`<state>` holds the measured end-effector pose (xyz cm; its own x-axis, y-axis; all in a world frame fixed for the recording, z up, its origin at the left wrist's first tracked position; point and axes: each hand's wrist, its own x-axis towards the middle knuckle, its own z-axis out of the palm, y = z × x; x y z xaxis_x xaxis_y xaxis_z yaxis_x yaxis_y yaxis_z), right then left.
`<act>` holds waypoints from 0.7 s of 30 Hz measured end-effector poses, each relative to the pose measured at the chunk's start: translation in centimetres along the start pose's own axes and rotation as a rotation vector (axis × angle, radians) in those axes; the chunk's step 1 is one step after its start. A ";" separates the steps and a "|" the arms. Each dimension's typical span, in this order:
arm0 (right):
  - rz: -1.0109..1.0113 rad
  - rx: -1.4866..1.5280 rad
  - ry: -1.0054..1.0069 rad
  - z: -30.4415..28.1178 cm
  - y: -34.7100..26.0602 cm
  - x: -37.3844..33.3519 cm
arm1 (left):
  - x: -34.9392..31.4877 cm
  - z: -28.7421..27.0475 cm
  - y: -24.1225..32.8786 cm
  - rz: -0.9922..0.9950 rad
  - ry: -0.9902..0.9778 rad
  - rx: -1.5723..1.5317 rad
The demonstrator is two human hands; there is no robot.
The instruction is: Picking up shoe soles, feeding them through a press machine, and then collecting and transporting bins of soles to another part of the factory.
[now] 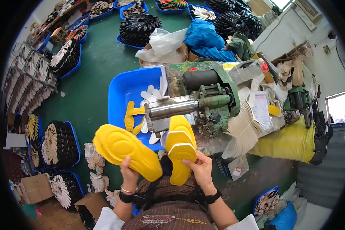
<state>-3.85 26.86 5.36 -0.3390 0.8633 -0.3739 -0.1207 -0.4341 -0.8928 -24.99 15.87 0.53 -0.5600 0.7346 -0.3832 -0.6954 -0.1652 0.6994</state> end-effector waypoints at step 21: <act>-0.223 -0.345 0.120 0.3 5.5 8.0 | 0.1 -1.7 3.3 -0.038 -0.059 -0.053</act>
<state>-7.48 31.27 -2.49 -0.2262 0.9591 -0.1704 0.1477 -0.1392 -0.9792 -28.12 14.28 1.80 -0.5061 0.7782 -0.3718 -0.7393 -0.1695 0.6517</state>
